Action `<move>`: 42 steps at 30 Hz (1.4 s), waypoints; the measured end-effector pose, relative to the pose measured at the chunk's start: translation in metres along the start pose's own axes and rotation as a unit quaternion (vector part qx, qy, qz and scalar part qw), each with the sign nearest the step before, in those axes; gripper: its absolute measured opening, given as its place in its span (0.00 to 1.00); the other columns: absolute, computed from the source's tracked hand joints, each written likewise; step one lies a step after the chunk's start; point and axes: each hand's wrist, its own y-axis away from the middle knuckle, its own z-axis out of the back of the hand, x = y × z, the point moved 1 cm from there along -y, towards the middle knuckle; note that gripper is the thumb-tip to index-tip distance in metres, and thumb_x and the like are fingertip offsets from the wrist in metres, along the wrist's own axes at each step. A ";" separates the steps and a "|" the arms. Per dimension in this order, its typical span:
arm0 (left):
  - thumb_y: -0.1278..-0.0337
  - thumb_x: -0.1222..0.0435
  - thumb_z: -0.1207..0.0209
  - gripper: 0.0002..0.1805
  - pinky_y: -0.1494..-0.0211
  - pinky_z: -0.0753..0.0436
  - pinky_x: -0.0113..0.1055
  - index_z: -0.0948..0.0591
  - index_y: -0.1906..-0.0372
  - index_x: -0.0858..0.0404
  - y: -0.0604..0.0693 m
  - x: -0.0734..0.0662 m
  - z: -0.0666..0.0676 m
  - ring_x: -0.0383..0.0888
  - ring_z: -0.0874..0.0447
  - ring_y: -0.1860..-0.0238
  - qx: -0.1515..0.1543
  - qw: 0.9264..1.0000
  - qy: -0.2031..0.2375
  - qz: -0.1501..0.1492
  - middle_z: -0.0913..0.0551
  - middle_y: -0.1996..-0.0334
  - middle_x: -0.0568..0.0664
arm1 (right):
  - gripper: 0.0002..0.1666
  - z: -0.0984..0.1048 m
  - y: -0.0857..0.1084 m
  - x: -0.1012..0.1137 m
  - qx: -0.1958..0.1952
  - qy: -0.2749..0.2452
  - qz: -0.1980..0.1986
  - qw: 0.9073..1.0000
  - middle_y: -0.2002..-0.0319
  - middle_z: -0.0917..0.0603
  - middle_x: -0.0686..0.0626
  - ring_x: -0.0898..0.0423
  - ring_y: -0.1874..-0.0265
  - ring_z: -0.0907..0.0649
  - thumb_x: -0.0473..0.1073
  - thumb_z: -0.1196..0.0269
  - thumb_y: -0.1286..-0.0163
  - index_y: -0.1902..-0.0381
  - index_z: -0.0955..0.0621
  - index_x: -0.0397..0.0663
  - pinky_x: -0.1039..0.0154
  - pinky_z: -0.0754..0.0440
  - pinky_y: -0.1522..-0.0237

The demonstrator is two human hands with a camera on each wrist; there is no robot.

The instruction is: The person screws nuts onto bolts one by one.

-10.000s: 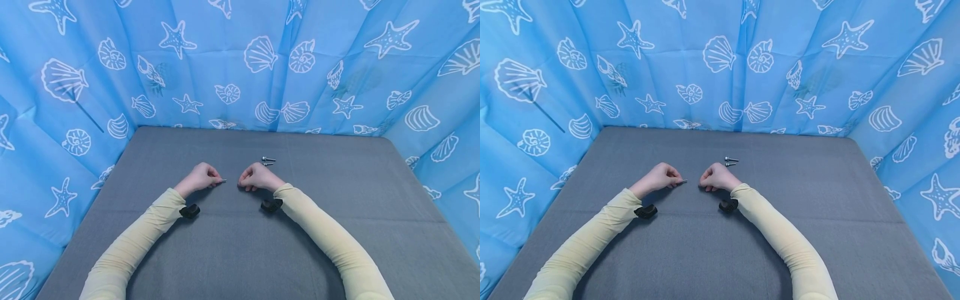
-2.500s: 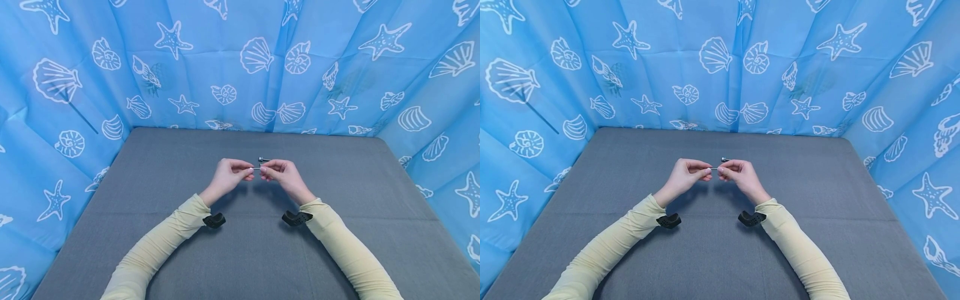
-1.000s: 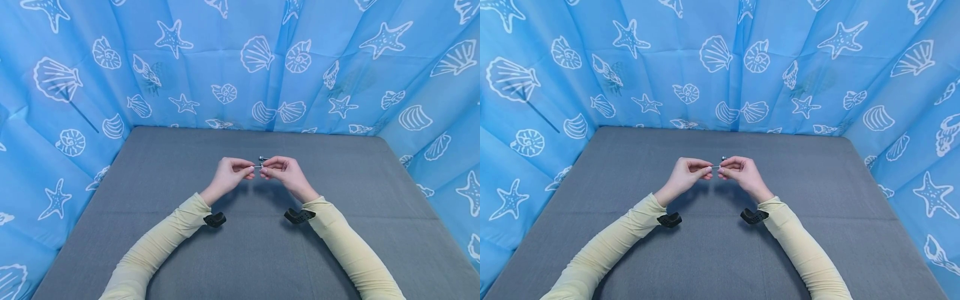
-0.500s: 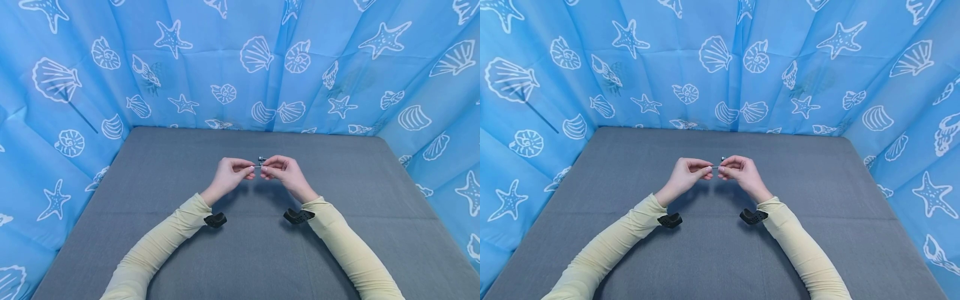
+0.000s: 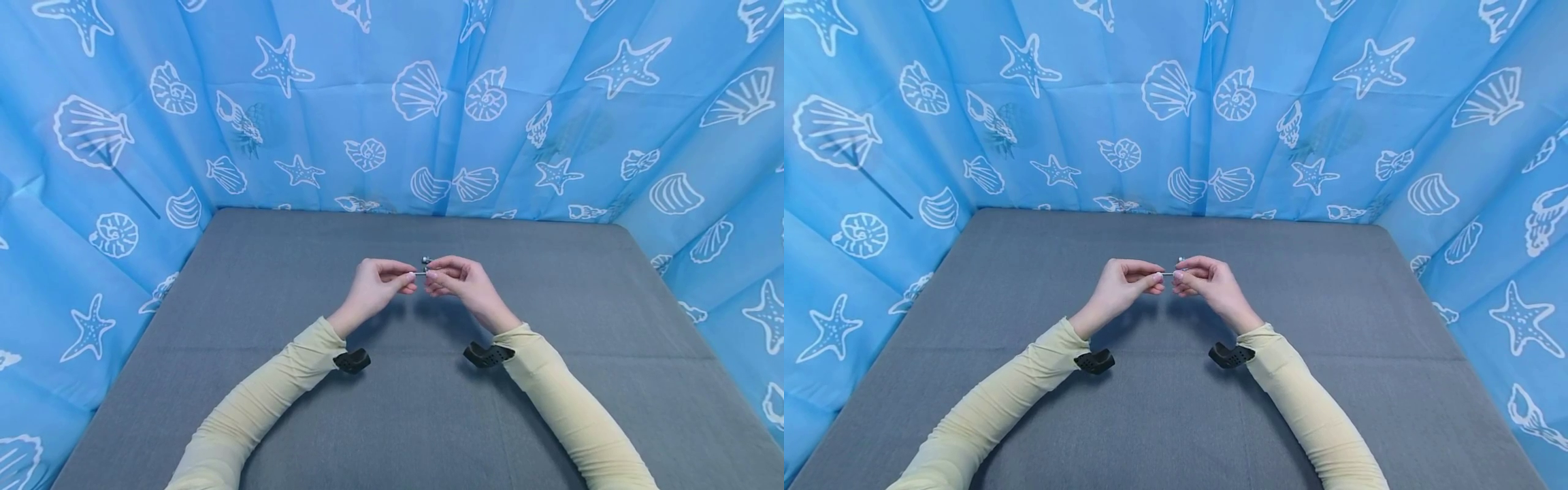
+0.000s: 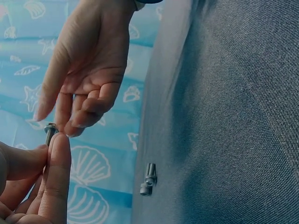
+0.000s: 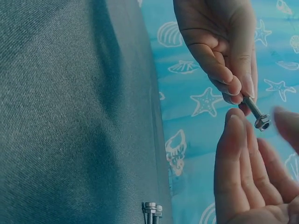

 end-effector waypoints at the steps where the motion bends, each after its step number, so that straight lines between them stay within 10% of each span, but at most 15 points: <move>1: 0.40 0.75 0.40 0.12 0.59 0.14 0.42 0.19 0.54 0.79 -0.002 0.004 0.000 0.55 0.13 0.64 -0.001 1.000 0.002 -0.001 0.15 0.65 0.63 | 0.22 0.000 0.000 0.000 0.004 -0.007 0.004 1.000 0.59 0.17 0.33 0.50 0.63 0.14 0.41 0.37 0.32 0.48 0.25 0.28 0.39 0.21 0.53; 7: 0.40 0.70 0.38 0.12 0.59 0.14 0.44 0.17 0.55 0.74 -0.008 0.022 0.000 0.52 0.13 0.65 -0.006 1.000 0.009 -0.005 0.14 0.65 0.61 | 0.20 -0.001 0.001 0.000 0.005 0.001 0.009 1.000 0.60 0.17 0.34 0.50 0.64 0.14 0.41 0.37 0.32 0.52 0.23 0.27 0.39 0.20 0.54; 34: 0.39 0.75 0.41 0.10 0.58 0.14 0.45 0.18 0.54 0.74 -0.007 0.021 -0.003 0.55 0.13 0.64 -0.009 1.000 -0.010 -0.009 0.15 0.63 0.62 | 0.22 -0.001 0.004 -0.001 0.006 0.000 0.022 1.000 0.55 0.20 0.27 0.47 0.60 0.14 0.36 0.36 0.34 0.47 0.27 0.27 0.46 0.17 0.54; 42: 0.40 0.71 0.39 0.11 0.57 0.15 0.49 0.18 0.55 0.74 -0.007 0.021 -0.004 0.48 0.12 0.66 -0.009 1.000 0.004 -0.012 0.14 0.65 0.57 | 0.19 0.001 0.004 -0.001 -0.003 0.034 -0.006 0.999 0.62 0.15 0.39 0.50 0.64 0.14 0.43 0.37 0.32 0.52 0.21 0.31 0.51 0.15 0.58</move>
